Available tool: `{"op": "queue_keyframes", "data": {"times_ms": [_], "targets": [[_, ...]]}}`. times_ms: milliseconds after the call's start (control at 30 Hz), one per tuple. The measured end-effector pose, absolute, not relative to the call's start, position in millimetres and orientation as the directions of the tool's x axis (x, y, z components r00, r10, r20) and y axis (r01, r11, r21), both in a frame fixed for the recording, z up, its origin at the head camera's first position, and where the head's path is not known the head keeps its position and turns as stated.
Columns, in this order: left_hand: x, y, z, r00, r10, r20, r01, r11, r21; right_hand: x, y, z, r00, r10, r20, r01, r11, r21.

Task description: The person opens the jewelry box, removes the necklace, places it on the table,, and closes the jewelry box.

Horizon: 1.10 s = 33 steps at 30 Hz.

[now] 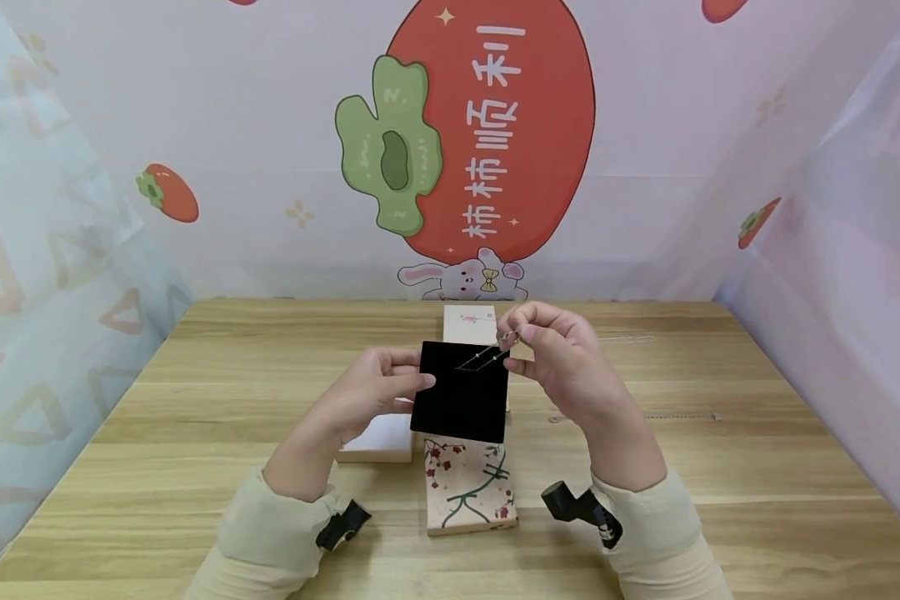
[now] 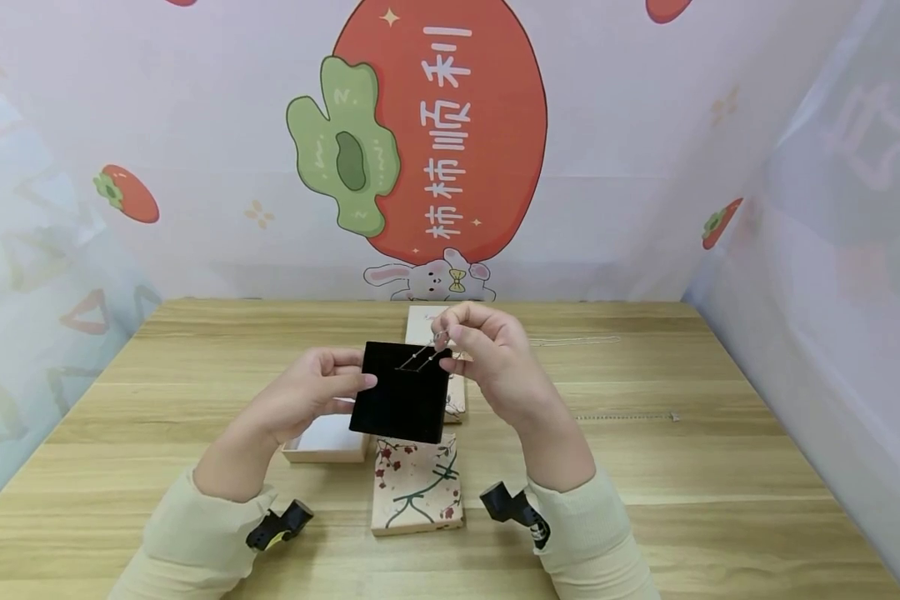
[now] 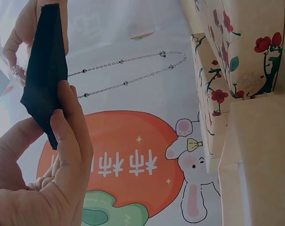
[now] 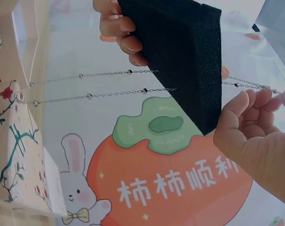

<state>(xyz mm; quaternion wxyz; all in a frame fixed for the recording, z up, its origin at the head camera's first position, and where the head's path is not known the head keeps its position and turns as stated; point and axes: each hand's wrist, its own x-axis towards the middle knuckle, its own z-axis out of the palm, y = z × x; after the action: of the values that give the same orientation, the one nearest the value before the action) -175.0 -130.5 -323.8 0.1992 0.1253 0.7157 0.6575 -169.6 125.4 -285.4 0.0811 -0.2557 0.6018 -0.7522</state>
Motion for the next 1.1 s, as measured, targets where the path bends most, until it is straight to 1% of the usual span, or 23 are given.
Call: {"op": "queue_keyframes", "data": {"times_ms": [200, 367, 500, 700, 900, 1100], "targets": [[-174.6, -135.4, -320.8, -0.901, 0.42, -0.108, -0.074, 0.095, 0.993, -176.4, 126.5, -288.7, -0.838, -0.451, 0.308, -0.126, -0.388, -0.913], [-175.6, -139.2, -319.6, -0.914, 0.395, -0.092, -0.065, 0.082, 0.995, -180.7, 126.8, -290.3, -0.864, -0.421, 0.277, -0.057, -0.466, -0.883], [-175.5, -142.2, -318.5, -0.922, 0.378, -0.086, -0.062, 0.076, 0.995, -181.7, 130.2, -290.6, -0.882, -0.373, 0.288, -0.053, -0.529, -0.847], [-174.8, -145.5, -317.0, -0.919, 0.387, -0.074, -0.052, 0.066, 0.996, -182.5, 133.3, -290.4, -0.88, -0.366, 0.303, -0.047, -0.567, -0.822], [-174.6, -148.0, -317.0, -0.917, 0.389, -0.085, -0.076, 0.039, 0.996, -182.0, 134.2, -290.2, -0.874, -0.374, 0.312, -0.024, -0.606, -0.795], [-173.9, -150.6, -313.8, -0.916, 0.391, -0.087, -0.067, 0.067, 0.996, -181.8, 136.8, -288.3, -0.885, -0.359, 0.297, -0.01, -0.623, -0.782]]}}
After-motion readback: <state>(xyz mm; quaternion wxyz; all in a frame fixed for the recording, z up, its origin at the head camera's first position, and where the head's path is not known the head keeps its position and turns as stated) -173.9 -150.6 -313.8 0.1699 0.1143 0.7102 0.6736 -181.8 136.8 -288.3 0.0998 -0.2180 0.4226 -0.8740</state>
